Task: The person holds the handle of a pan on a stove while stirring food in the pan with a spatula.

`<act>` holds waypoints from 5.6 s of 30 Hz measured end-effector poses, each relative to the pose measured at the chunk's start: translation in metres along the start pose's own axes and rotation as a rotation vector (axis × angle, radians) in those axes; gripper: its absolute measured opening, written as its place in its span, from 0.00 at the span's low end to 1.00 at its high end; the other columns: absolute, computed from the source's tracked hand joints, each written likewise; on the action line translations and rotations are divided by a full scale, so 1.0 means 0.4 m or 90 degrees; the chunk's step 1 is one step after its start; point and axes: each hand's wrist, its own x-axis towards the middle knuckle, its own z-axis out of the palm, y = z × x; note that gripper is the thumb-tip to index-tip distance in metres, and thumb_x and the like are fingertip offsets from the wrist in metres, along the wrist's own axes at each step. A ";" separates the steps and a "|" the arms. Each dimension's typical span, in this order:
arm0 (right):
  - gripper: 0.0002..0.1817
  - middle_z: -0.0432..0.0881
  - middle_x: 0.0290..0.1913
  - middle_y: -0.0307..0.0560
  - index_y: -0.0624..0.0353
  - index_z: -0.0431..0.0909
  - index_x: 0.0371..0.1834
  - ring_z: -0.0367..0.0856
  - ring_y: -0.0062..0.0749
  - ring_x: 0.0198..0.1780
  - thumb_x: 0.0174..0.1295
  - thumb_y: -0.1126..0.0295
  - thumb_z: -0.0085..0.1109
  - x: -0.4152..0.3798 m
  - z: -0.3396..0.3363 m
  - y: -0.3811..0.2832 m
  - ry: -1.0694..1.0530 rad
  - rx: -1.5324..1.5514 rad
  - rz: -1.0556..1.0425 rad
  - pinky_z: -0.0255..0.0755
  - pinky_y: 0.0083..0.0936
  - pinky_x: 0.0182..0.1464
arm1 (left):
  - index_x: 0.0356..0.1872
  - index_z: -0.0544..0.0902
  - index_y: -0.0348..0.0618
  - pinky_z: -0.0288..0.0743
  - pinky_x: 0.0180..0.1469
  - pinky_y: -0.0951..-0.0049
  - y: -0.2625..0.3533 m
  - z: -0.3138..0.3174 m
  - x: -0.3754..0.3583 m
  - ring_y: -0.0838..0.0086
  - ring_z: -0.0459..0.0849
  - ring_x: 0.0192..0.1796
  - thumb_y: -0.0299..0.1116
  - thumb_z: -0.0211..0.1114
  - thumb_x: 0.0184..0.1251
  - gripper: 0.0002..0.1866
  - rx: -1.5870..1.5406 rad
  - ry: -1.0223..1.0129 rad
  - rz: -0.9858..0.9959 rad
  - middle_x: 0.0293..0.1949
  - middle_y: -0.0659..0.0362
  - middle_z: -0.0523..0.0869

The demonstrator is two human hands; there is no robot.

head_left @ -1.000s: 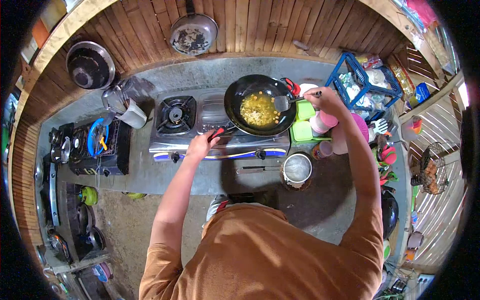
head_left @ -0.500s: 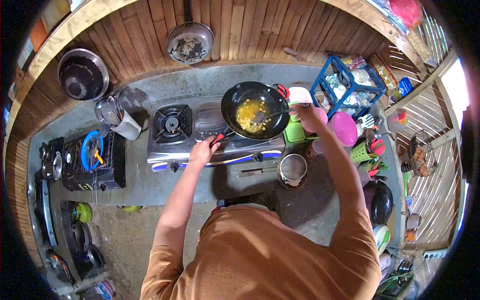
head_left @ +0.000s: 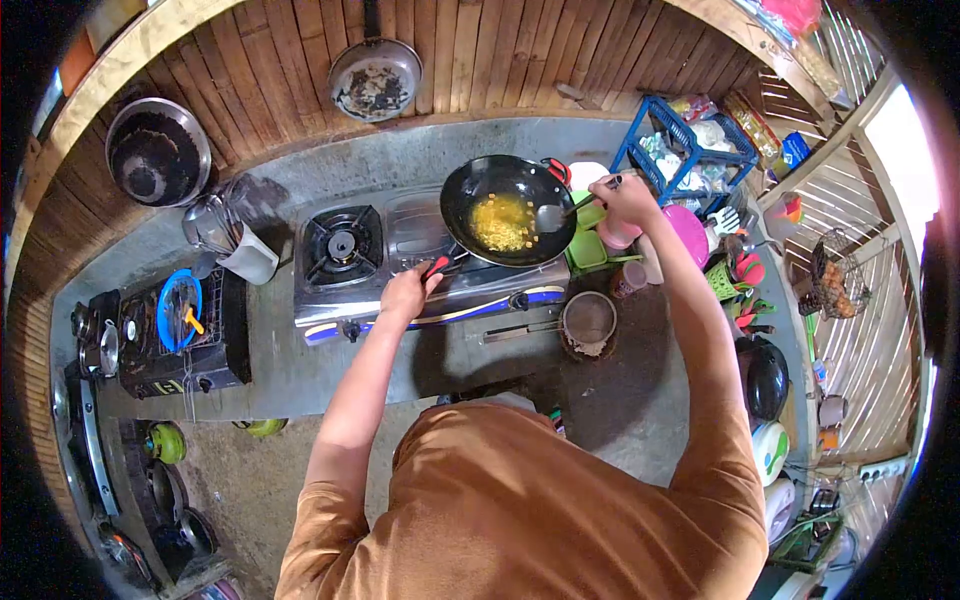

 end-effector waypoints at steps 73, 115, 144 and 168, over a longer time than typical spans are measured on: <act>0.14 0.85 0.38 0.43 0.64 0.81 0.44 0.86 0.27 0.37 0.65 0.64 0.62 -0.081 0.329 0.055 0.217 0.541 0.141 0.75 0.19 0.29 | 0.59 0.79 0.53 0.76 0.54 0.53 -0.004 -0.036 0.007 0.49 0.83 0.50 0.55 0.59 0.67 0.25 0.003 -0.030 0.003 0.47 0.47 0.86; 0.16 0.84 0.20 0.44 0.63 0.85 0.29 0.79 0.21 0.19 0.64 0.60 0.59 -0.099 0.059 -0.053 0.120 0.052 0.014 0.71 0.20 0.22 | 0.58 0.80 0.51 0.77 0.52 0.53 -0.022 -0.027 0.010 0.48 0.83 0.49 0.53 0.59 0.67 0.24 0.002 -0.012 0.020 0.45 0.44 0.85; 0.17 0.84 0.20 0.41 0.61 0.83 0.27 0.79 0.21 0.21 0.62 0.57 0.60 -0.046 0.125 0.039 0.158 0.075 0.201 0.69 0.22 0.20 | 0.57 0.80 0.48 0.77 0.52 0.53 0.000 -0.047 -0.002 0.48 0.83 0.48 0.53 0.60 0.67 0.25 0.000 -0.004 0.019 0.45 0.44 0.85; 0.16 0.85 0.38 0.48 0.53 0.84 0.50 0.83 0.42 0.38 0.57 0.68 0.65 -0.292 0.047 -0.188 -0.094 -0.184 -0.280 0.77 0.34 0.44 | 0.56 0.81 0.49 0.77 0.52 0.53 -0.024 -0.025 0.005 0.48 0.83 0.48 0.53 0.60 0.67 0.24 -0.008 0.019 0.045 0.46 0.46 0.85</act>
